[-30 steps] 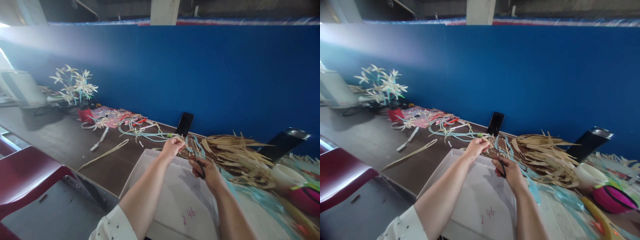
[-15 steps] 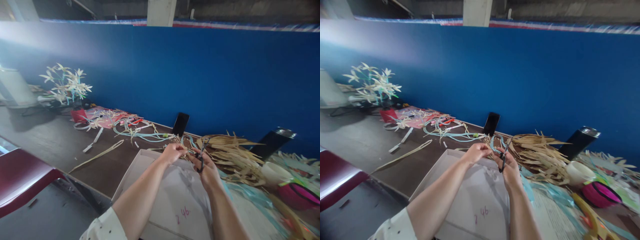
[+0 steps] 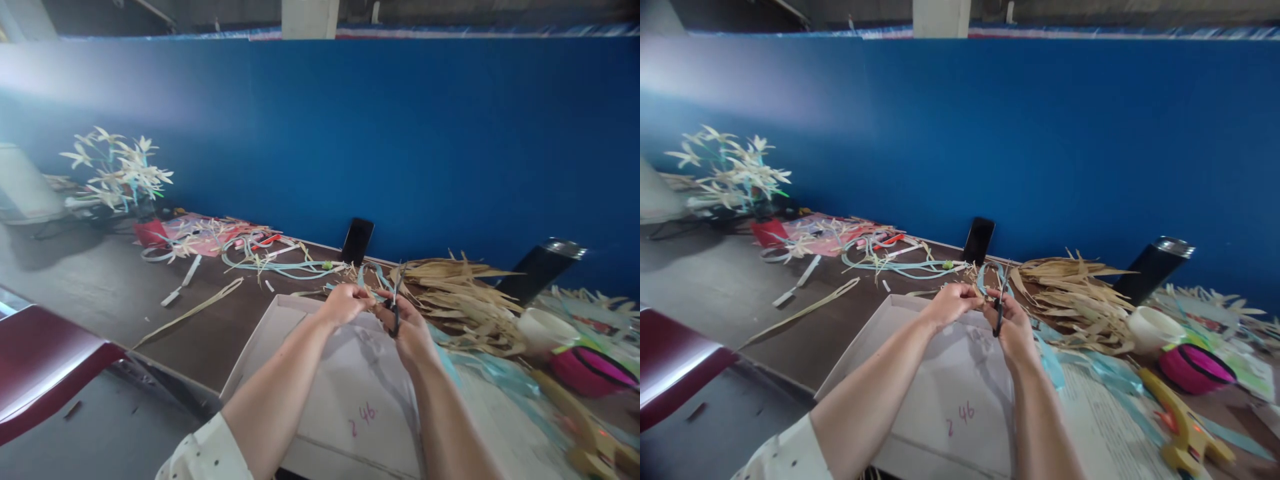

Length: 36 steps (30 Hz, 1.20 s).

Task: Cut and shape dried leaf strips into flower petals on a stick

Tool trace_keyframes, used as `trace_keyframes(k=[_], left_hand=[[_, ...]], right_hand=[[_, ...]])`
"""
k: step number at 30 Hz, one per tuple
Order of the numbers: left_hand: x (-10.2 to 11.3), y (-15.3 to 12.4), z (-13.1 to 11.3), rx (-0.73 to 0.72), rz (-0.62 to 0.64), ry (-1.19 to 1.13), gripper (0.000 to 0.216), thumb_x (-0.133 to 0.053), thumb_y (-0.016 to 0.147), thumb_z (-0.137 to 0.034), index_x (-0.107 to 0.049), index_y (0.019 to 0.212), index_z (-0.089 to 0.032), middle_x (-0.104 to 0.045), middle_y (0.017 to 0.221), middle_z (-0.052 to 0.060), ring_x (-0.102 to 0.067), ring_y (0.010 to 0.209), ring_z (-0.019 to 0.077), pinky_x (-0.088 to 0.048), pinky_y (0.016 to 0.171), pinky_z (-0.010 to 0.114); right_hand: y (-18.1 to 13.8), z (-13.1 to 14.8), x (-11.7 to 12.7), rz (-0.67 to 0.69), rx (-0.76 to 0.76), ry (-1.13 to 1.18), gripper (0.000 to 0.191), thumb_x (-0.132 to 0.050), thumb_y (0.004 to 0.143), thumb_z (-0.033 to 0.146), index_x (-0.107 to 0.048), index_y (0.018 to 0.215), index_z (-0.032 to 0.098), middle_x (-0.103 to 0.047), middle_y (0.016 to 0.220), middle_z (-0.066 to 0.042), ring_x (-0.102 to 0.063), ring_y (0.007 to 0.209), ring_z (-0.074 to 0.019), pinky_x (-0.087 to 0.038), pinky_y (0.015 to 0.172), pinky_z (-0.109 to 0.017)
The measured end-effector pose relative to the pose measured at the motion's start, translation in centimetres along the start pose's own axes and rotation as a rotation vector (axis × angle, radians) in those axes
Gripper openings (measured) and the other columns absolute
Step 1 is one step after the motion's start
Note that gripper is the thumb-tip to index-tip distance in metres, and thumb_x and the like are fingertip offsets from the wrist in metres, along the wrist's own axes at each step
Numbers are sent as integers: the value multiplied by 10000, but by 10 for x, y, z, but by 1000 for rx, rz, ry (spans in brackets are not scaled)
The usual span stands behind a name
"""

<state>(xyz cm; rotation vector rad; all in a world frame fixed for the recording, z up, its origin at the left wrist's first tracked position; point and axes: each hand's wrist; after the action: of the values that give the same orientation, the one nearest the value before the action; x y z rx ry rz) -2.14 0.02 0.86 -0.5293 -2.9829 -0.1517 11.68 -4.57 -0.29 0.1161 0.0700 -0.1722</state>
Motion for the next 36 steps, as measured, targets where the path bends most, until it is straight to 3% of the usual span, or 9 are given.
trace_keyframes(k=[10, 24, 36], left_hand=[[-10, -2, -7, -15, -68, -299, 301, -678, 631, -364, -645, 829, -140, -635, 821, 51, -552, 684, 105, -428, 580, 209], [-14, -2, -5, 6, -121, -437, 273, -677, 633, -342, -636, 771, -112, -600, 683, 28, -500, 559, 60, -399, 535, 188], [-15, 2, 0, -67, -204, -427, 232, -642, 643, -327, -610, 734, -116, -534, 569, -12, -419, 481, 47, -326, 481, 182]], right_hand=[[-3, 8, -7, -26, 8, 136, 410, -704, 624, 356, -570, 990, 228, -516, 637, 30, -431, 524, -110, -289, 472, -237], [-5, 5, -10, -4, -10, 180, 401, -716, 611, 282, -584, 986, 228, -532, 689, 22, -456, 571, -111, -306, 480, -229], [-3, 1, -12, -7, 13, 226, 419, -727, 607, 261, -604, 1006, 223, -542, 679, 29, -448, 547, -91, -287, 458, -212]])
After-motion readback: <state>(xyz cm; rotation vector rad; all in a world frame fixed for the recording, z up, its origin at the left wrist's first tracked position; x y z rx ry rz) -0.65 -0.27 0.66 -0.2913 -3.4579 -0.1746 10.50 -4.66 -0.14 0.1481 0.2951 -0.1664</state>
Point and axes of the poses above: each hand's wrist, its own y-axis towards the middle knuckle, its own x-axis out of the back of the hand, z = x × y
